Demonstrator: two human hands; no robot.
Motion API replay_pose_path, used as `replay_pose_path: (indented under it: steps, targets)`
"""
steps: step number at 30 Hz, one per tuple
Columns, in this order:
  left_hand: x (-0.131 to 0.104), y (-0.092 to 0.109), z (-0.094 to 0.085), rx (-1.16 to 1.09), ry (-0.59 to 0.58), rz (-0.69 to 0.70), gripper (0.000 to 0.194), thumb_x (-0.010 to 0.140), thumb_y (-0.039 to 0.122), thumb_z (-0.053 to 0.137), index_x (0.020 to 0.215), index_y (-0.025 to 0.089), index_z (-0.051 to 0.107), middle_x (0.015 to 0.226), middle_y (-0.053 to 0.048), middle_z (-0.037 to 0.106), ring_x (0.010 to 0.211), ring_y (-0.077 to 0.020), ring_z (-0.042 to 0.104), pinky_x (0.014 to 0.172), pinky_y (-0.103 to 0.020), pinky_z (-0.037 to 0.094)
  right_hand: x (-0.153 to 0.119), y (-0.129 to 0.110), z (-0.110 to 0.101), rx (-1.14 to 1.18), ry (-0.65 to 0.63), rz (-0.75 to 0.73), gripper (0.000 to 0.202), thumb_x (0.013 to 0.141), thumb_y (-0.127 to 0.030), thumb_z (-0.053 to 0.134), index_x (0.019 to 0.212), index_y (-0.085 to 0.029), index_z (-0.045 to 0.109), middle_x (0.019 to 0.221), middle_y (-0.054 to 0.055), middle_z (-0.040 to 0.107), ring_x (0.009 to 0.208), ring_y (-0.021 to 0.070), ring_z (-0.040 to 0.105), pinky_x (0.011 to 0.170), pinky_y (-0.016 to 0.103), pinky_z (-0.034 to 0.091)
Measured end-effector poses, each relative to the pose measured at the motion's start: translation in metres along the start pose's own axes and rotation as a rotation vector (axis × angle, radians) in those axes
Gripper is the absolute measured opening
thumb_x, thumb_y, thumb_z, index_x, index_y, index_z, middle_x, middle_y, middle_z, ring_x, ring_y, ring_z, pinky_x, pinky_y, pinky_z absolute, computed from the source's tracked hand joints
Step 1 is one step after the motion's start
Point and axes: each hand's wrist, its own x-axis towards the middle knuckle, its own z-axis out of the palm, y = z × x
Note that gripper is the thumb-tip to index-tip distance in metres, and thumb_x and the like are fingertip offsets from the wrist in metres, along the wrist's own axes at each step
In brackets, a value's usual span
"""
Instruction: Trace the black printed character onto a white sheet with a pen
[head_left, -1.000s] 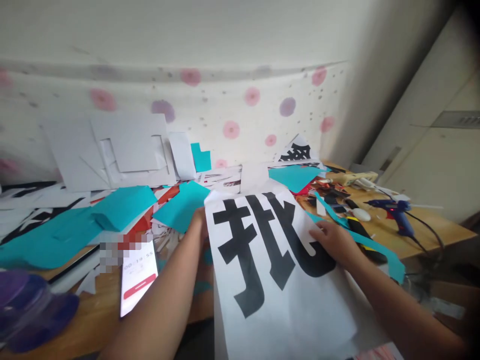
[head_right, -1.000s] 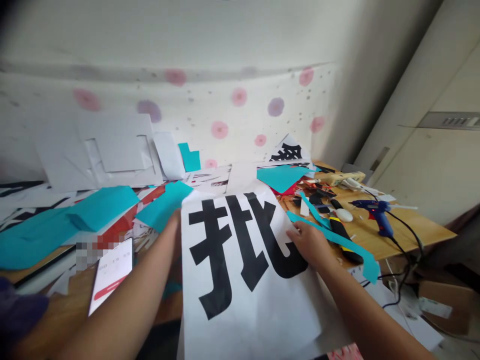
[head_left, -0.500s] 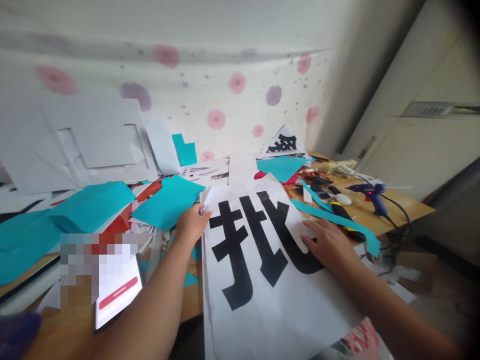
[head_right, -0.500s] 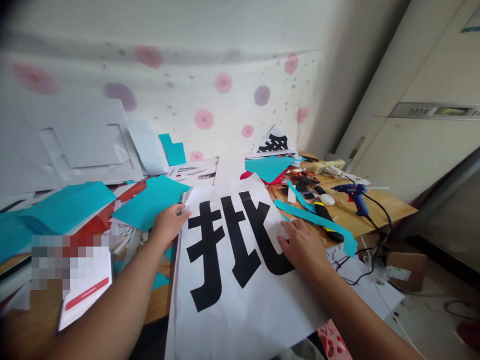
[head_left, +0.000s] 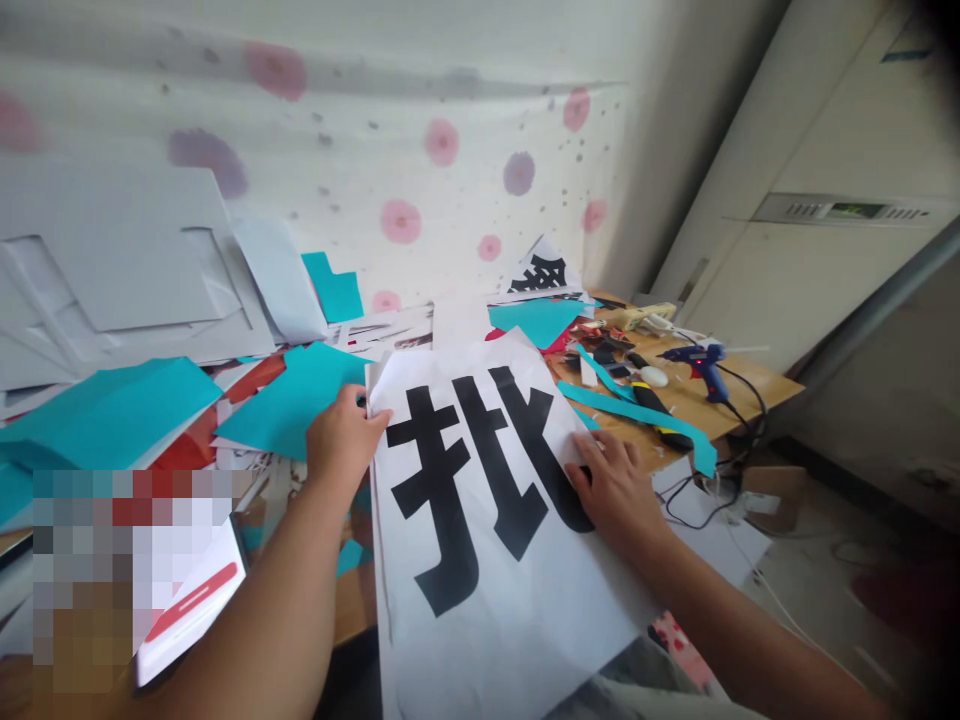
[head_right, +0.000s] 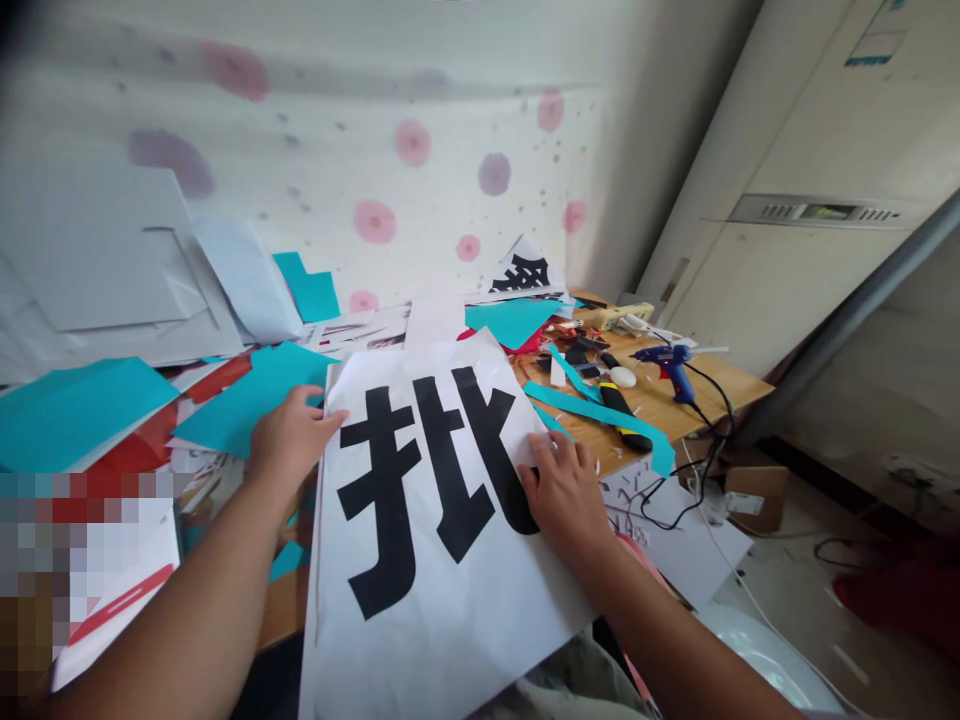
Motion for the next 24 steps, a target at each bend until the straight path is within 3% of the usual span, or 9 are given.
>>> replay_pose_path:
  steps: [3, 7, 9, 14, 17, 20, 22, 24]
  targets:
    - [-0.001, 0.001, 0.002, -0.355, -0.004, -0.146, 0.061, 0.058, 0.03, 0.081, 0.113, 0.02, 0.058, 0.092, -0.01, 0.071, 0.105, -0.0383, 0.065, 0.091, -0.052, 0.049, -0.001, 0.001, -0.002, -0.023, 0.001, 0.004, 0.042, 0.098, -0.036, 0.04, 0.132, -0.018, 0.058, 0.142, 0.018, 0.052, 0.128, 0.037, 0.047, 0.102, 0.053, 0.041]
    - [-0.006, 0.002, 0.011, -0.593, -0.223, -0.258, 0.031, 0.063, 0.029, 0.075, 0.089, 0.016, 0.061, 0.078, -0.009, 0.07, 0.072, -0.0297, 0.07, 0.066, -0.046, 0.057, 0.001, -0.015, -0.009, -0.041, -0.033, -0.057, 0.047, 0.099, -0.035, 0.042, 0.141, -0.015, 0.051, 0.159, 0.016, 0.034, 0.147, 0.0376, 0.026, 0.114, 0.059, 0.025]
    - [-0.01, 0.004, 0.015, -0.68, -0.274, -0.261, 0.027, 0.063, 0.027, 0.073, 0.084, 0.017, 0.059, 0.075, -0.007, 0.069, 0.067, -0.0273, 0.069, 0.064, -0.045, 0.057, -0.001, -0.038, -0.013, 0.029, -0.113, -0.201, 0.053, 0.098, -0.038, 0.045, 0.146, -0.016, 0.045, 0.161, 0.014, 0.032, 0.149, 0.0353, 0.023, 0.117, 0.059, 0.019]
    - [-0.014, 0.006, 0.019, -0.811, -0.266, -0.159, 0.032, 0.065, 0.034, 0.069, 0.088, 0.02, 0.053, 0.079, -0.002, 0.068, 0.072, -0.0231, 0.068, 0.07, -0.042, 0.057, -0.015, -0.116, -0.024, 0.325, -0.282, -0.818, 0.074, 0.097, -0.064, 0.033, 0.156, -0.019, 0.026, 0.164, 0.004, 0.021, 0.153, 0.0276, 0.014, 0.122, 0.055, 0.012]
    - [-0.013, 0.005, 0.019, -0.809, -0.225, -0.065, 0.032, 0.066, 0.038, 0.069, 0.086, 0.02, 0.053, 0.079, -0.001, 0.066, 0.075, -0.0225, 0.065, 0.075, -0.04, 0.055, -0.009, -0.14, -0.025, 0.373, -0.269, -0.892, 0.082, 0.094, -0.071, 0.028, 0.157, -0.019, 0.02, 0.165, 0.003, 0.018, 0.153, 0.0242, 0.015, 0.124, 0.051, 0.007]
    - [-0.011, 0.002, 0.02, -0.759, -0.157, 0.006, 0.03, 0.068, 0.042, 0.069, 0.084, 0.021, 0.054, 0.077, 0.0, 0.063, 0.078, -0.0232, 0.063, 0.08, -0.039, 0.052, 0.017, -0.126, -0.017, 0.323, -0.241, -0.796, 0.088, 0.09, -0.076, 0.03, 0.157, -0.02, 0.019, 0.165, 0.005, 0.017, 0.153, 0.0252, 0.016, 0.124, 0.052, 0.008]
    - [-0.01, 0.0, 0.022, -0.726, -0.117, 0.031, 0.03, 0.07, 0.043, 0.068, 0.087, 0.021, 0.055, 0.082, -0.002, 0.064, 0.084, -0.0248, 0.063, 0.082, -0.04, 0.051, 0.042, -0.094, -0.01, 0.228, -0.236, -0.633, 0.089, 0.089, -0.077, 0.031, 0.157, -0.02, 0.02, 0.165, 0.007, 0.016, 0.153, 0.0283, 0.016, 0.122, 0.056, 0.013]
    - [-0.009, -0.001, 0.023, -0.696, -0.086, 0.043, 0.032, 0.071, 0.044, 0.066, 0.091, 0.021, 0.056, 0.088, -0.004, 0.067, 0.089, -0.0262, 0.063, 0.084, -0.04, 0.051, 0.067, -0.051, -0.005, 0.111, -0.268, -0.375, 0.085, 0.093, -0.071, 0.035, 0.157, -0.017, 0.022, 0.164, 0.011, 0.016, 0.152, 0.0302, 0.017, 0.12, 0.057, 0.019]
